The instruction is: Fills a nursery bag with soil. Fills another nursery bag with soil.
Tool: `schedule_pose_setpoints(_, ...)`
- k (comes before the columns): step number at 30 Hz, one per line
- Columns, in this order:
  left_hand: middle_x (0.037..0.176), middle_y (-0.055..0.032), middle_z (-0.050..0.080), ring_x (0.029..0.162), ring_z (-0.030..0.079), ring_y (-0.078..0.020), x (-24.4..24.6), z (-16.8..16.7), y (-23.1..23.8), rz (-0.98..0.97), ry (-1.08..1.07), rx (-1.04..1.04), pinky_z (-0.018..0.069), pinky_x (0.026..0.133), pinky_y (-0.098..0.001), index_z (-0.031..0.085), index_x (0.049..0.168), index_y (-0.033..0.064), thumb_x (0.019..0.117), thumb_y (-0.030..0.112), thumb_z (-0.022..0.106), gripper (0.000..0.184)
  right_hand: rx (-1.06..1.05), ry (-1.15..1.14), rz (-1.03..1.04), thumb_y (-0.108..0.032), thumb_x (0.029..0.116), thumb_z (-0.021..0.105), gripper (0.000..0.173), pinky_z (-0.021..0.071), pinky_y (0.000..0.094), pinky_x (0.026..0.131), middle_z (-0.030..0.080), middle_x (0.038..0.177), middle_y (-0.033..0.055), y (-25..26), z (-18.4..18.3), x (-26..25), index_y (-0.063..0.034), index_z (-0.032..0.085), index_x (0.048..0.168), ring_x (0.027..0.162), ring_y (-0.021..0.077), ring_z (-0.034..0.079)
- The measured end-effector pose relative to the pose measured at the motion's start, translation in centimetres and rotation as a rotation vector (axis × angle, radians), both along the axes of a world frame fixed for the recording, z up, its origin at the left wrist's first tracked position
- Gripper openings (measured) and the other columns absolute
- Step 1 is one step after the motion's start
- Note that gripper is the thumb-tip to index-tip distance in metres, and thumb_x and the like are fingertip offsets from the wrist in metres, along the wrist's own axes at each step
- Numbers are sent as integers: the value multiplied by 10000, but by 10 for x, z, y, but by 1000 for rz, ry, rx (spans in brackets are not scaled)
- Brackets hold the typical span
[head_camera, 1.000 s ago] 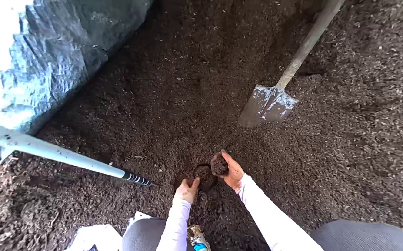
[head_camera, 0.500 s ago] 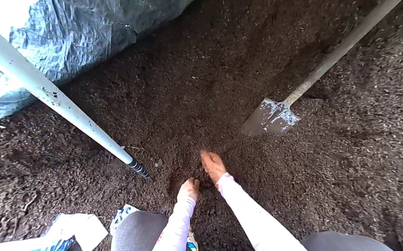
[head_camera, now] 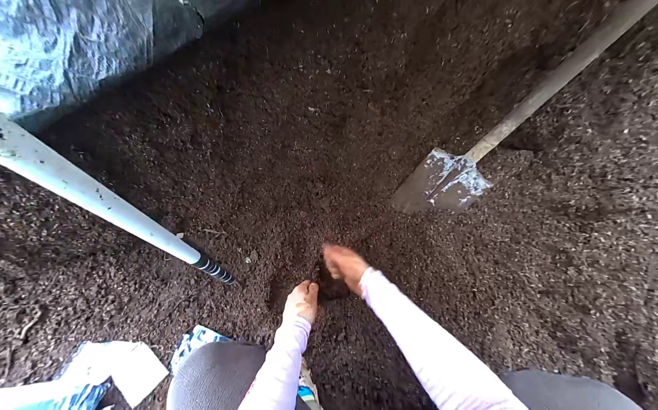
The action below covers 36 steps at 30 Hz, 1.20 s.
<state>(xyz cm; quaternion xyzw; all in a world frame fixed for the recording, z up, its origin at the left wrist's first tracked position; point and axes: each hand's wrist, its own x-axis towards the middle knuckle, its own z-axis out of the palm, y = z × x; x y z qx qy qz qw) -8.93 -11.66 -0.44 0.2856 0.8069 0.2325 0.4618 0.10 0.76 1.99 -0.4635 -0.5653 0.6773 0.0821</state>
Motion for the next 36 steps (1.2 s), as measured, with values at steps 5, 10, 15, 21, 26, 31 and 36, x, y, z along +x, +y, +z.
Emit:
schedule_pose_setpoints(5, 1361, -277, 591, 1114, 678, -365, -6, -13, 11, 135, -107, -71, 542, 959, -533, 259, 1574, 68, 1005, 497, 631, 804, 412, -447, 8, -325, 1103, 434, 448, 432, 489, 1125, 557, 1449, 200, 98, -60, 94, -39, 562, 1424, 1319, 321, 557)
schedule_pose_setpoints(10, 1460, -247, 544, 1204, 640, -383, -5, -19, 28, 71, -108, -34, 496, 1012, -565, 267, 1614, 179, 1095, 332, 510, 593, 280, -959, 159, -484, 863, 799, 847, 296, 657, 1174, 184, 1677, 247, 68, -145, 178, -221, 418, 1573, 1497, 523, 250)
schedule_pose_setpoints(15, 1403, -204, 613, 1270, 615, -376, 9, -20, 29, 166, 109, 55, 462, 1065, -582, 481, 1500, 131, 1067, 217, 567, 450, 100, -745, -38, -253, 846, 850, 910, 333, 564, 1196, 236, 1644, 278, 36, -180, 200, -103, 351, 1592, 1495, 437, 325)
schedule_pose_setpoints(21, 1157, -297, 663, 1126, 617, -516, 35, -6, 13, -304, 869, 430, 485, 926, -659, 695, 1133, -33, 918, 496, 665, 572, -313, 65, -757, -258, 1012, 634, 645, 515, 540, 1005, 531, 1455, 195, 32, -140, 203, -124, 336, 1569, 1280, 319, 568)
schedule_pose_setpoints(26, 1333, -259, 632, 1283, 565, -464, 43, -6, 30, -918, 998, 50, 432, 989, -671, 643, 1293, -6, 907, 588, 688, 710, -475, 358, -848, -373, 1054, 533, 481, 557, 449, 896, 632, 1239, 144, 46, -118, 184, -80, 483, 1432, 1071, 244, 641)
schedule_pose_setpoints(31, 1173, -231, 720, 1146, 667, -445, 37, -14, 46, -1040, 1126, 153, 487, 891, -654, 718, 1141, -7, 1028, 439, 571, 483, -522, 432, -881, -405, 1014, 605, 545, 547, 453, 919, 610, 1302, 145, 43, -128, 175, -99, 486, 1449, 1116, 252, 625)
schedule_pose_setpoints(36, 1116, -234, 746, 1101, 696, -448, 21, -27, 45, -1003, 1005, 321, 514, 913, -635, 757, 1052, -42, 998, 218, 619, 299, -583, 442, -899, -433, 1006, 611, 592, 532, 463, 943, 590, 1335, 171, 39, -125, 170, -73, 477, 1457, 1152, 275, 610)
